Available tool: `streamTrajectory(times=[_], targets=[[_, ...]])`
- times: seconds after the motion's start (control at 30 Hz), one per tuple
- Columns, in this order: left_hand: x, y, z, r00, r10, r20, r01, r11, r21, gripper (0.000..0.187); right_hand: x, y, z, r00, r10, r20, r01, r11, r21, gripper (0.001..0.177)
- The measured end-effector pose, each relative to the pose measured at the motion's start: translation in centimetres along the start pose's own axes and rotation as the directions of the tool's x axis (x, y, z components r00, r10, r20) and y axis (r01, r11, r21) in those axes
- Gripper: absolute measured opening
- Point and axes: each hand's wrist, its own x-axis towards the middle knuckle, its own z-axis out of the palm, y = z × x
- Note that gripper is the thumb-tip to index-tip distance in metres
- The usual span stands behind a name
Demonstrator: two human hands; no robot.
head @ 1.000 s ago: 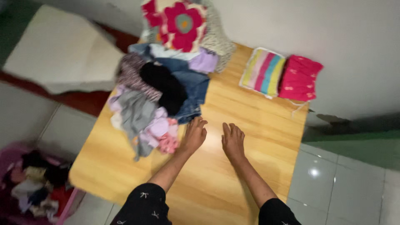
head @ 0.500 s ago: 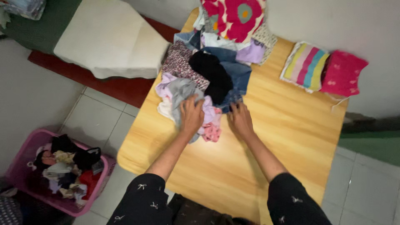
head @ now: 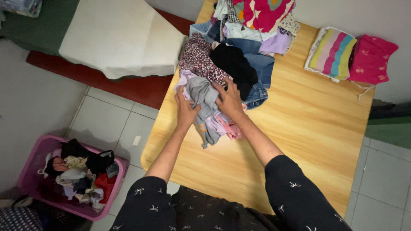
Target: The person folds several pieces of clothing by hand on a wooden table, including a white patterned onesie, pink shorts with cherry prints, multi-colored striped leggings, and a floral-patterned garment, then places the folded items into organized stacks.
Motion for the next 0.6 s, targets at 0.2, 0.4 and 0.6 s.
streamTrajectory(times=[0.2,0.4,0.6], targets=[[-0.5,1.3,0.8,0.919,0.347,0.184,-0.376,0.913,0.156,0.085,-2.6,-0.4,-1.1,0.985,-0.087,0.147,0.067,0.989,0.134,0.041],[-4.7,0.2,0.9,0.930,0.204,0.305,-0.320,0.856,0.406,0.058,-6.9,-0.9,-4.9,0.903,-0.172,0.393,0.156,0.985,0.072,0.048],[-6.3,-0.7,-1.0,0.973,0.227,0.027,-0.228,0.952,0.206,0.037,-7.4,-0.1,-5.0,0.975,0.101,0.196,-0.117,0.990,0.074,0.070]])
